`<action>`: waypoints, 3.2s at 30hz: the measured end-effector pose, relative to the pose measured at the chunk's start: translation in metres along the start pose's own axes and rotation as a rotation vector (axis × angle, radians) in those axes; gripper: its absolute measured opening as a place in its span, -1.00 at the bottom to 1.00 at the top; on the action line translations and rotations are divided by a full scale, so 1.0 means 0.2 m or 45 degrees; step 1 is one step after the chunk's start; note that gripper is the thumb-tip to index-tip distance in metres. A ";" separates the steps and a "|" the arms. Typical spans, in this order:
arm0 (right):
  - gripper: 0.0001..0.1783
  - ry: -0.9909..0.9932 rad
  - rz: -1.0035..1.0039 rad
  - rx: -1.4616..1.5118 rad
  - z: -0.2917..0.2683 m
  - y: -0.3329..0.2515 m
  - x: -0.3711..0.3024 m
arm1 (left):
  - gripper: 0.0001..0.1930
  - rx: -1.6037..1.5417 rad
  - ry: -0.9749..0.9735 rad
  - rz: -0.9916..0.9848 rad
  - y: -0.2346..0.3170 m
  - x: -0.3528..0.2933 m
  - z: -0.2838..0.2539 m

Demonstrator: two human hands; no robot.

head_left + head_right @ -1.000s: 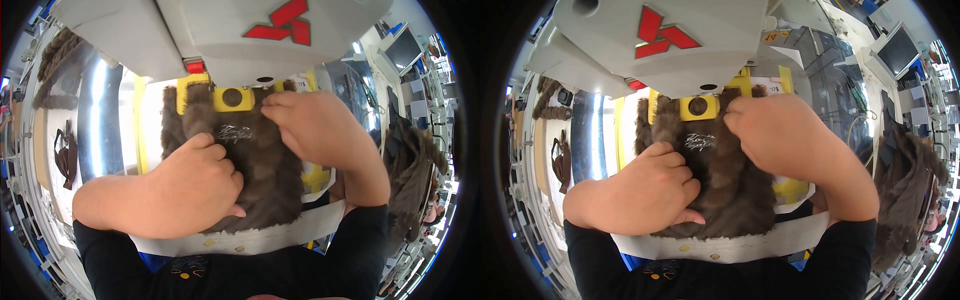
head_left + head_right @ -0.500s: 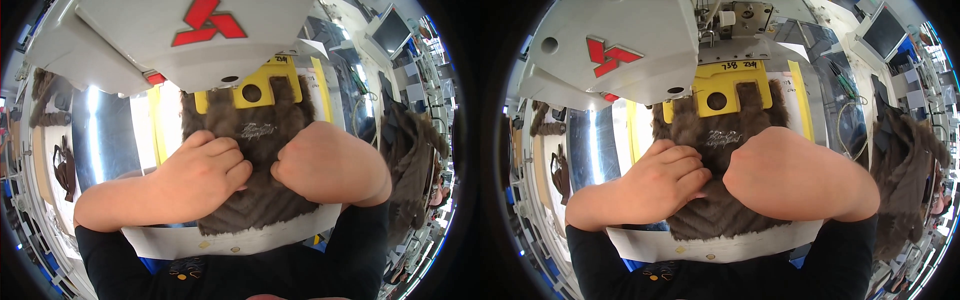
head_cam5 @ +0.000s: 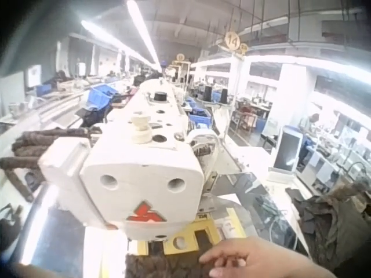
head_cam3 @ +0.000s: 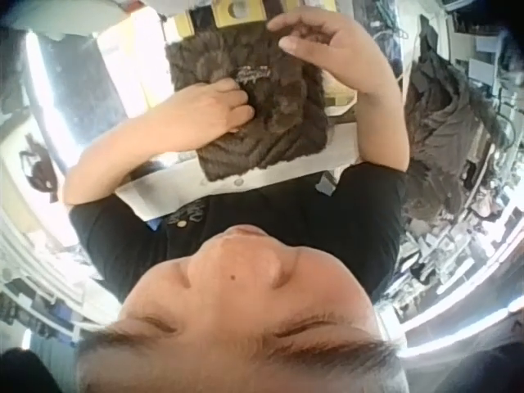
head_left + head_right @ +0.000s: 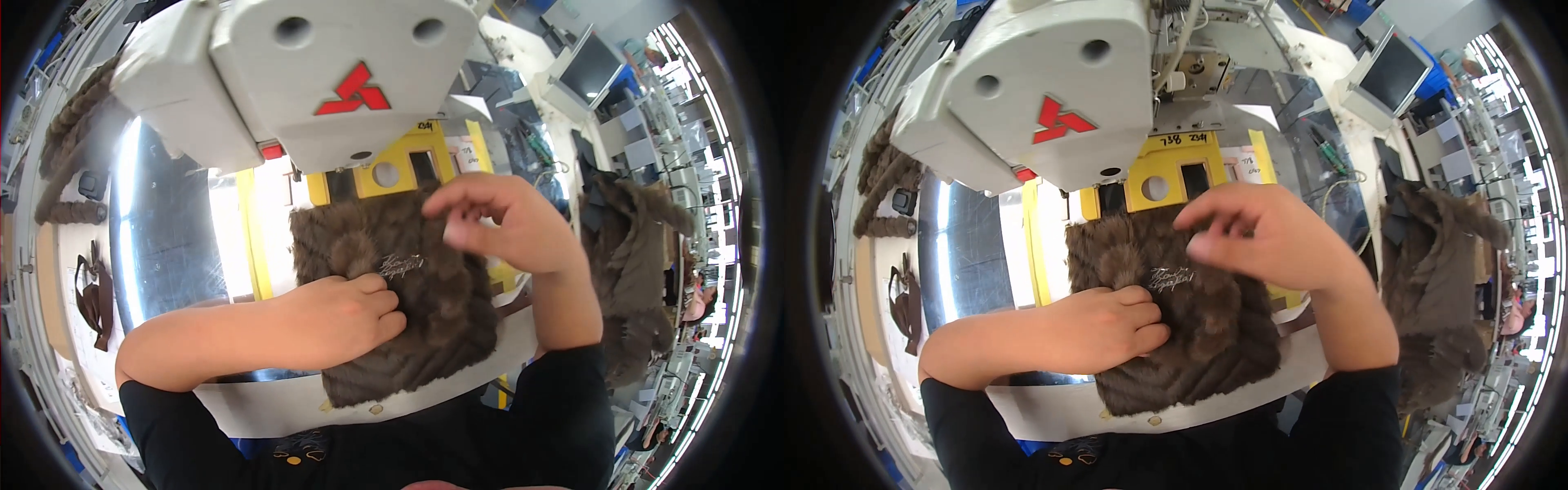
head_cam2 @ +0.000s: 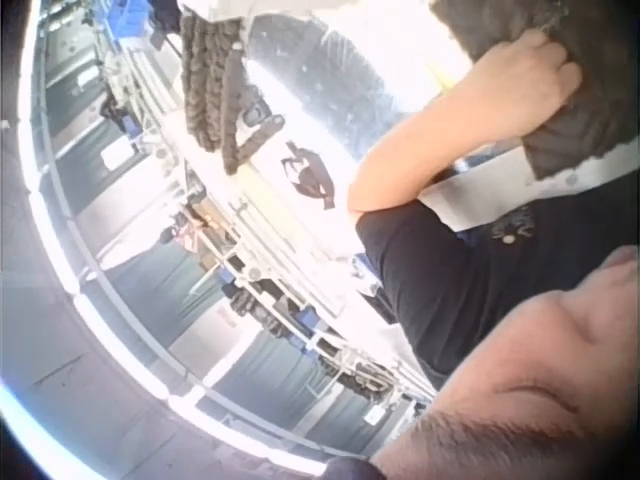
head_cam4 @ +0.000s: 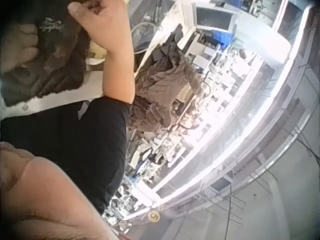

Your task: The recorder uses an industrial sewing machine to assemble and sew components of fur-textured bags.

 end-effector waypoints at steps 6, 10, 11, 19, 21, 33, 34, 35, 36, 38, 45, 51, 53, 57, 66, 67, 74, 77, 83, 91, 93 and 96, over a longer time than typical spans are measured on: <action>-0.46 0.576 0.671 1.091 0.17 0.59 -0.39 | -0.78 -0.009 -0.032 0.096 0.06 0.01 0.07; -0.44 0.421 0.603 1.355 0.33 0.44 -0.41 | -0.85 -0.099 0.007 0.278 0.15 -0.01 0.10; -0.46 0.385 0.629 1.333 0.36 0.40 -0.44 | -0.85 -0.112 -0.024 0.293 0.17 -0.01 0.12; -0.58 0.670 0.508 0.825 0.43 0.38 -0.54 | -0.65 -0.037 0.067 0.223 0.21 0.03 0.07; -0.68 0.783 0.465 0.813 0.37 0.34 -0.58 | -0.57 0.000 -0.004 0.245 0.25 0.05 0.10; -0.68 1.615 0.492 0.363 -0.50 0.16 -1.59 | -0.36 0.264 0.496 0.104 0.10 0.02 0.00; -0.70 1.728 0.430 0.439 -0.57 0.12 -1.71 | -0.36 0.262 0.482 0.073 0.09 0.03 0.00; -0.69 1.825 0.422 0.384 -0.66 0.13 -1.88 | -0.36 0.261 0.468 0.050 0.08 0.04 0.00; -0.72 1.893 0.425 0.339 -0.73 0.10 -2.02 | -0.36 0.260 0.469 0.056 0.08 0.04 0.00; -0.71 2.063 0.539 0.280 -0.84 0.13 -2.35 | -0.35 0.245 0.462 0.044 0.08 0.04 0.00; -0.64 2.313 1.247 -0.160 -1.01 0.59 -3.61 | -0.37 0.246 0.448 -0.001 0.05 0.05 -0.01; -0.33 1.417 2.159 -0.748 -0.69 1.22 -3.62 | -0.42 0.263 0.472 -0.124 0.00 0.04 -0.02; -0.32 1.341 2.032 -0.402 -0.48 1.34 -3.38 | -0.44 0.260 0.462 -0.129 -0.01 0.05 -0.02; -0.31 0.817 2.215 -0.610 -0.39 1.41 -3.28 | -0.46 0.230 0.462 -0.158 -0.04 0.05 -0.03; -0.23 0.816 2.308 -0.670 -0.29 1.29 -3.18 | -0.46 0.247 0.454 -0.155 -0.03 0.07 -0.04; -0.18 0.837 2.347 -0.621 -0.28 1.29 -3.17 | -0.47 0.245 0.459 -0.157 -0.03 0.06 -0.04; -0.04 0.874 2.388 -0.888 -0.01 1.30 -2.93 | -0.47 0.255 0.471 -0.164 -0.03 0.07 -0.04; -0.02 0.771 2.399 -0.931 0.06 1.30 -2.86 | -0.47 0.258 0.472 -0.143 -0.03 0.07 -0.04; 0.03 0.834 2.342 -1.056 0.16 1.26 -2.74 | -0.47 0.237 0.461 -0.173 -0.04 0.06 -0.04; 0.00 0.853 2.298 -1.075 0.19 1.22 -2.72 | -0.47 0.244 0.464 -0.152 -0.03 0.06 -0.03; -0.01 0.883 2.268 -1.080 0.19 1.20 -2.73 | -0.46 0.246 0.468 -0.136 -0.03 0.06 -0.02; -0.02 0.939 2.195 -1.074 0.20 1.17 -2.67 | -0.46 0.251 0.462 -0.154 -0.03 0.06 -0.02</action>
Point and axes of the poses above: each hand's wrist, its own x-axis towards the middle knuckle, its own z-axis out of the palm, y = z × x, the point moved 10 cm from there along x, towards the middle knuckle, and after that the axes turned 14 degrees about -x, right-handed, at the moved point
